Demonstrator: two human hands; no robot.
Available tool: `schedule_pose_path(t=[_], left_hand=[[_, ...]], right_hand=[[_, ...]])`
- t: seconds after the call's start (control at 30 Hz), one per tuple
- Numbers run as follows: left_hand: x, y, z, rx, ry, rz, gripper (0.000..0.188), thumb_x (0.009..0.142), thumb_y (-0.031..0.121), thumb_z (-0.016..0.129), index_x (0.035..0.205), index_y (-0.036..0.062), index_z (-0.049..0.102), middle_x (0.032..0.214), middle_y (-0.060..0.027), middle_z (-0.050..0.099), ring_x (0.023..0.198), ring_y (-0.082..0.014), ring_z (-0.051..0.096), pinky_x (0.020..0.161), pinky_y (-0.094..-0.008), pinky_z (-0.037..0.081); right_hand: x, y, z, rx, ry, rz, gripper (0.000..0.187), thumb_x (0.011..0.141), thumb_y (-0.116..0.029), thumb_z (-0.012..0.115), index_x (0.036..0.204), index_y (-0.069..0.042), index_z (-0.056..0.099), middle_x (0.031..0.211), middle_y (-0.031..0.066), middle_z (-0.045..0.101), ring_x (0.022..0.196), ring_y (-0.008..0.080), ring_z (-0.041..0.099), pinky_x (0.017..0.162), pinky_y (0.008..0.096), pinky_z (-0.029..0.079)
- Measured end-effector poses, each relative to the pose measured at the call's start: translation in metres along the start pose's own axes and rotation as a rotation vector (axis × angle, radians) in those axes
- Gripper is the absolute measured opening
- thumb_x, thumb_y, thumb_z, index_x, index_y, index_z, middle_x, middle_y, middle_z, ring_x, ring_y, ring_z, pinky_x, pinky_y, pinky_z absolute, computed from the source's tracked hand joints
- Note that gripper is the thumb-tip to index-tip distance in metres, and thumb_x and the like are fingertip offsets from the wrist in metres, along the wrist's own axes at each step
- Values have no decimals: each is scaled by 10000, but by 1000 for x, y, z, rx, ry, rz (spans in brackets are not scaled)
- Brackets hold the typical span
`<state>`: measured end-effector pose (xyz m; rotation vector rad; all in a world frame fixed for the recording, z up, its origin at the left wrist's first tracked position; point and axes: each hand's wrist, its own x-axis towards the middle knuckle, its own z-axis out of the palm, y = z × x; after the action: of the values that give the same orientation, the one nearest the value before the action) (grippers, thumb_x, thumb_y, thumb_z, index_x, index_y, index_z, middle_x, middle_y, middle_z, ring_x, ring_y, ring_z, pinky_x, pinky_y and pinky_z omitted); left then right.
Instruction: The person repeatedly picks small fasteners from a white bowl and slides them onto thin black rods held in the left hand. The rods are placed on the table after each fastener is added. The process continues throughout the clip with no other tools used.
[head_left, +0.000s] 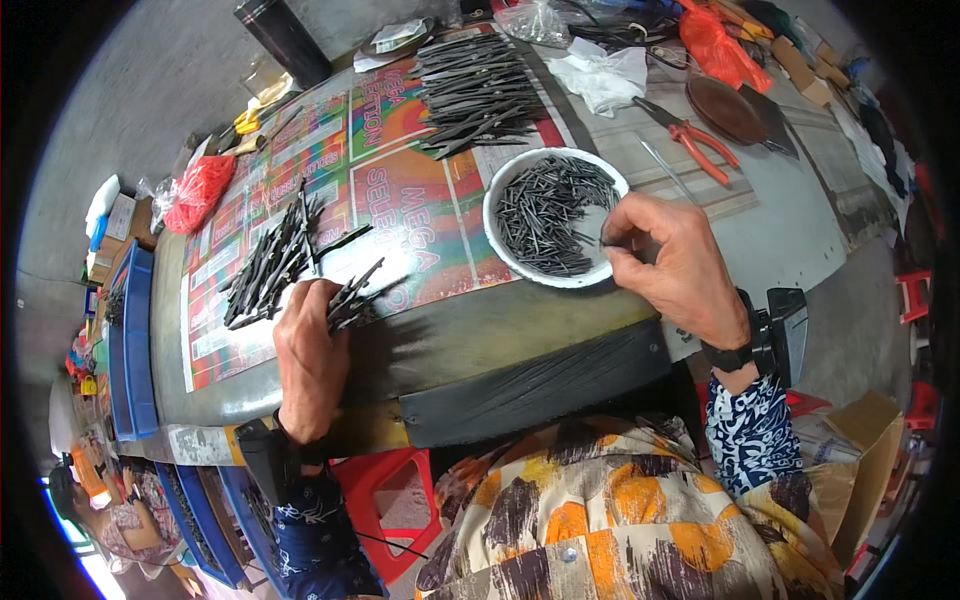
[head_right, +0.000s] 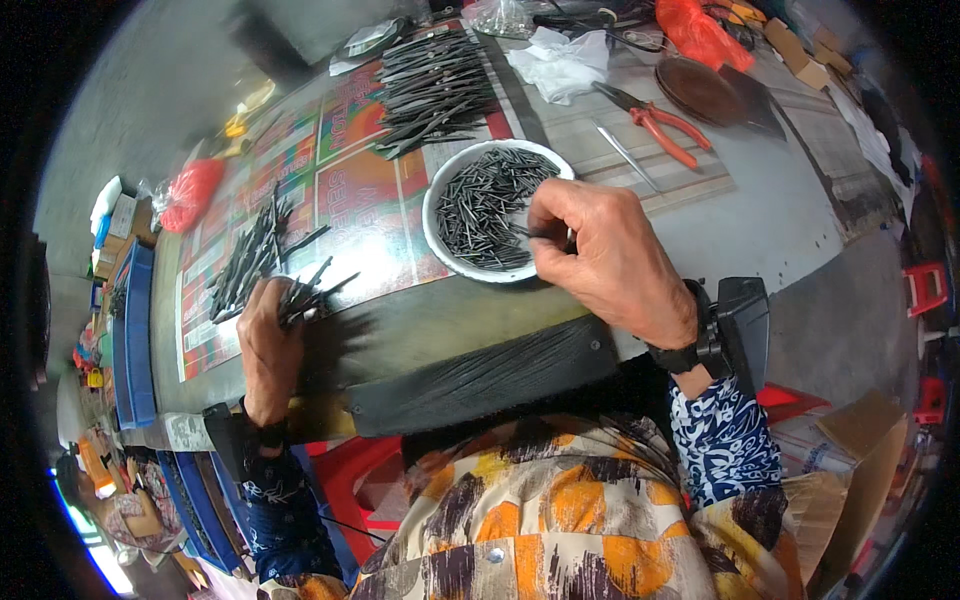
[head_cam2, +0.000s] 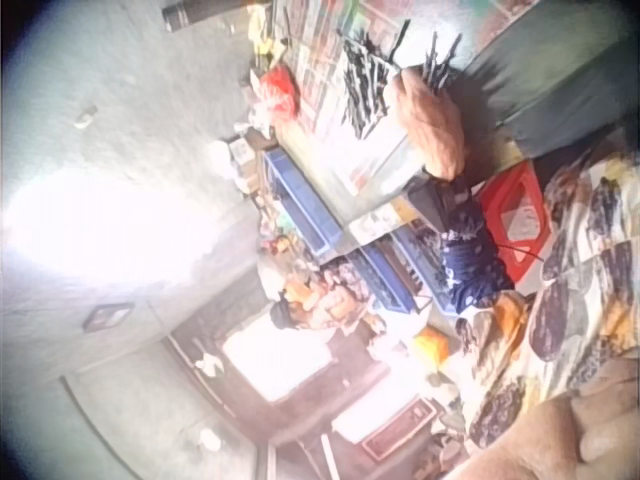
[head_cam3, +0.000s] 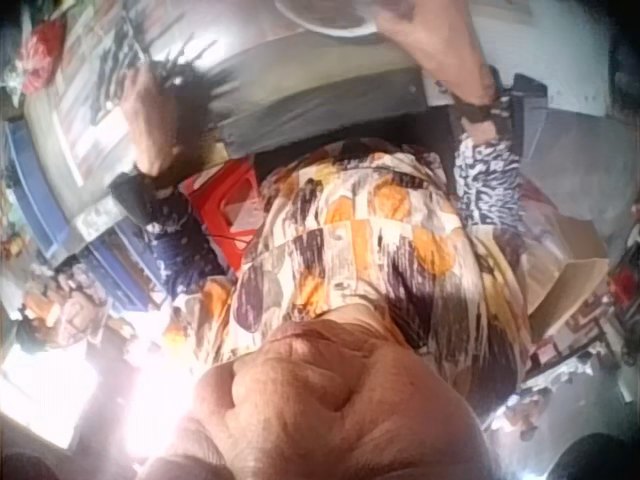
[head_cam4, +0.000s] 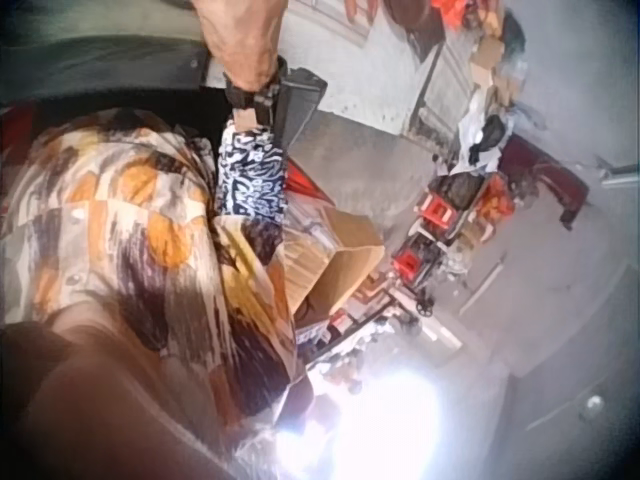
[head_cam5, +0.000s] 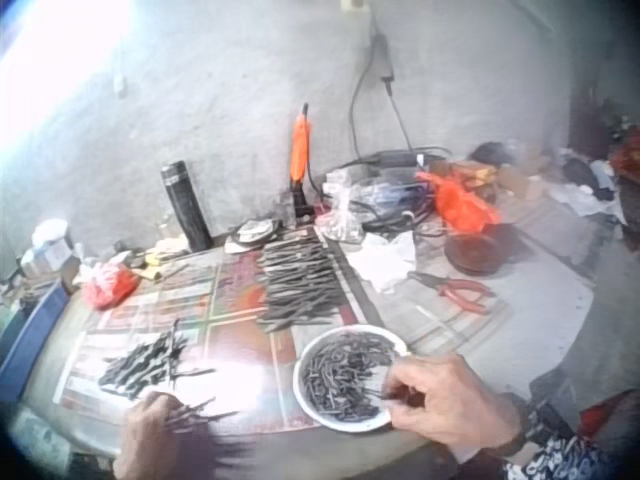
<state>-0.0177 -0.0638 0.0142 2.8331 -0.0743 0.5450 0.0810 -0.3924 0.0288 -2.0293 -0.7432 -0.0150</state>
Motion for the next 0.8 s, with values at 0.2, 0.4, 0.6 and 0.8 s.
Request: schedule_pose_path(t=[0.2,0.4,0.6,0.8], left_hand=[[-15,58,-10,-505,-48,-254,90,839,-7,652,915,-4,604,747,-79,693,650,-77,591,589,-252,463],[-33,116,-5,-860,-123,-285,136,847,-32,658,980,-43,631,737,-80,666,687,-105,624,645,-239,491],[-45,144,6,-964,-149,-278,132,833,-59,655,961,-42,630,728,-71,651,684,-86,615,635,-229,486],[-50,151,4,-936,-157,-250,159,824,-91,632,975,-41,624,731,-73,649,700,-84,623,644,-228,492]], right_hand=[[-21,-16,6,196,73,-9,169,794,27,648,960,30,624,840,79,660,762,113,636,669,256,516],[-36,-30,16,403,53,-22,191,820,38,660,1010,25,665,938,46,669,851,91,621,740,223,497],[-44,-40,17,763,27,172,133,899,-13,631,1015,52,631,871,58,659,759,103,650,704,219,532],[-45,-40,23,999,11,209,126,902,-50,642,992,38,627,850,72,669,733,122,658,647,227,537]])
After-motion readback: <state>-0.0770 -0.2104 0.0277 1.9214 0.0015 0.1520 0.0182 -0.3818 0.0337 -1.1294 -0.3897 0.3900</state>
